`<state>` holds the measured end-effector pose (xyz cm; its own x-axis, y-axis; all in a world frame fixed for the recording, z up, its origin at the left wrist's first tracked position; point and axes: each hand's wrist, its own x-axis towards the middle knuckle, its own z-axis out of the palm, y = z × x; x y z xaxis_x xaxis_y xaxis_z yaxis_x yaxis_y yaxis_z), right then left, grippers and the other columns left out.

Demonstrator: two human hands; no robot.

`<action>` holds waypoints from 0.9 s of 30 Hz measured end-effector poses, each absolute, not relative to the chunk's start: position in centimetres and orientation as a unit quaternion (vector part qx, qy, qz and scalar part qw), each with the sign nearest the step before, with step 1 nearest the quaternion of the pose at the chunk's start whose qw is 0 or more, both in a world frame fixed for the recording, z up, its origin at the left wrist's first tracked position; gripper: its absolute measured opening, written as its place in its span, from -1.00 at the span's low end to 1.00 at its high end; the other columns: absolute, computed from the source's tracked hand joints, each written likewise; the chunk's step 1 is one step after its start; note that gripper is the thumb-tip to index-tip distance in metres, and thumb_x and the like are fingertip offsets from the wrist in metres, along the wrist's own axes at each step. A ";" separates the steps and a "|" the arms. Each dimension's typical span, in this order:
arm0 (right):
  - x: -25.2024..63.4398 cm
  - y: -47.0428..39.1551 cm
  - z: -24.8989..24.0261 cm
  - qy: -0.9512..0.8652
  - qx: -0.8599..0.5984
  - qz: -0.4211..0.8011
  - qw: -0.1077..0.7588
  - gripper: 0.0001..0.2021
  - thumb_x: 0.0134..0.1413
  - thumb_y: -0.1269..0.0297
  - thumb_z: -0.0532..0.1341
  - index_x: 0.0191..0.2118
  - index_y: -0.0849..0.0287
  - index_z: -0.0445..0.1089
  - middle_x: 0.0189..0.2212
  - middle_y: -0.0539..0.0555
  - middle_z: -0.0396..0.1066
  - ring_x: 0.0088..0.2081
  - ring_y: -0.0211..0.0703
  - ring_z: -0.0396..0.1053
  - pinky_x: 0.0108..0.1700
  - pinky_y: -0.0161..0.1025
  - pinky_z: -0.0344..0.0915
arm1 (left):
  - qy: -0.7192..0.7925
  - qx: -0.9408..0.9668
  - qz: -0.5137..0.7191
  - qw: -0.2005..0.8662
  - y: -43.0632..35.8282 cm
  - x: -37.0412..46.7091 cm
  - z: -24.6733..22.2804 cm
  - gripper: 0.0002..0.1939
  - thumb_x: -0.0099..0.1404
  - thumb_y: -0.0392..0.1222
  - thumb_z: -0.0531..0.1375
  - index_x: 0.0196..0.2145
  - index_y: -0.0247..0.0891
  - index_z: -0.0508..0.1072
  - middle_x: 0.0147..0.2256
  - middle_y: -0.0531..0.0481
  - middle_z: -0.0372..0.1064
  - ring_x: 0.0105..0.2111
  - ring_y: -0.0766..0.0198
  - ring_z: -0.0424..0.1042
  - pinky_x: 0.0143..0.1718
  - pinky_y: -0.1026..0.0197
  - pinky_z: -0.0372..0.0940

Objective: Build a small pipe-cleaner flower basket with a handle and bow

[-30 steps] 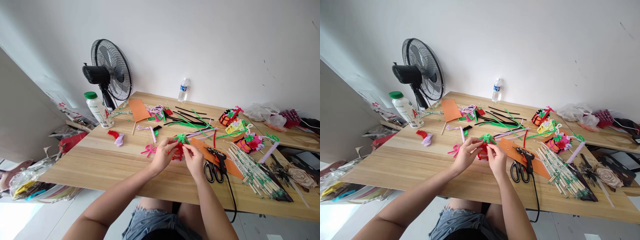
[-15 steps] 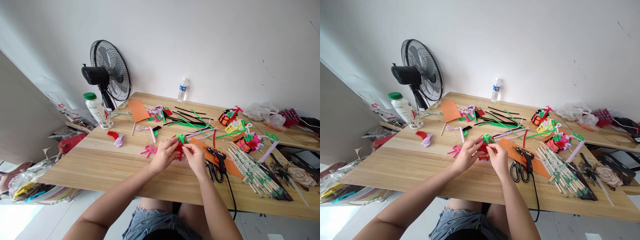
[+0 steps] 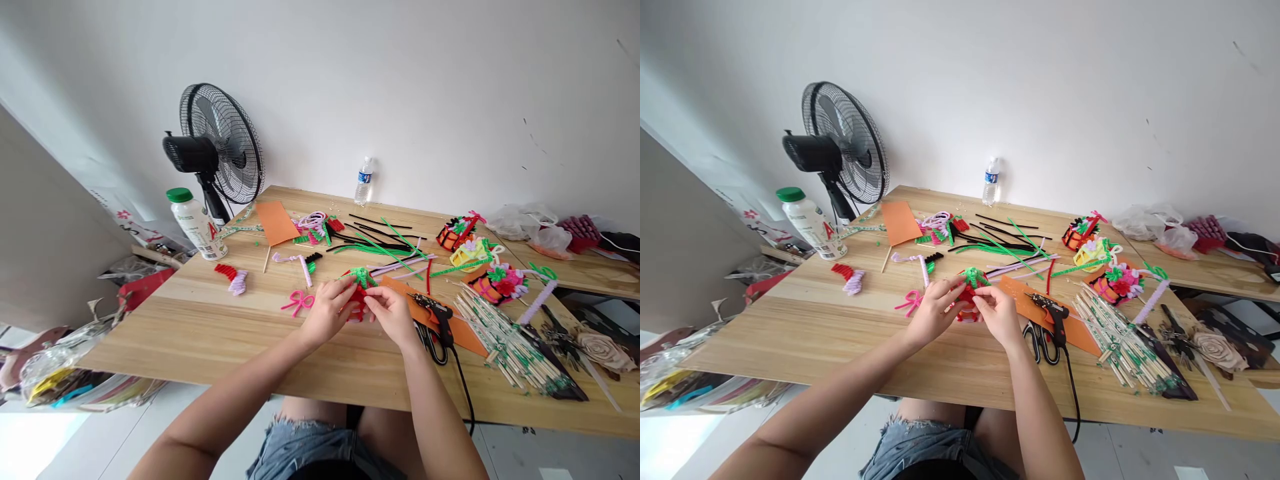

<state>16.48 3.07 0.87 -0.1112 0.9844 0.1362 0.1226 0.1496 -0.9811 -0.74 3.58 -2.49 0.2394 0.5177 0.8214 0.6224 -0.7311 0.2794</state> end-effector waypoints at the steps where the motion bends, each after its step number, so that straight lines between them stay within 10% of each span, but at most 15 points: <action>1: 16.5 3.1 0.8 -0.586 -0.471 0.459 0.474 -0.73 -0.08 0.09 0.33 -0.32 0.18 0.44 -0.60 -0.02 0.43 -0.65 -0.25 0.32 -0.60 -0.29 0.32 | -0.362 -0.787 -0.496 0.058 3.5 -0.7 -2.4 -0.73 0.34 -0.23 0.15 0.00 -0.23 0.38 -0.02 -0.24 0.43 -0.12 0.06 0.45 -0.17 0.02 0.34; 27: 16.8 3.3 -0.4 -0.685 -0.383 0.359 0.505 -0.83 0.15 0.18 0.23 -0.19 0.10 0.50 -0.26 0.08 0.41 -0.53 -0.29 0.40 -0.48 -0.28 0.45 | -0.368 -0.806 -0.458 0.072 3.3 -0.7 -2.1 -0.63 0.35 -0.31 0.09 0.11 -0.24 0.28 -0.01 -0.28 0.37 -0.08 0.06 0.40 -0.14 0.03 0.28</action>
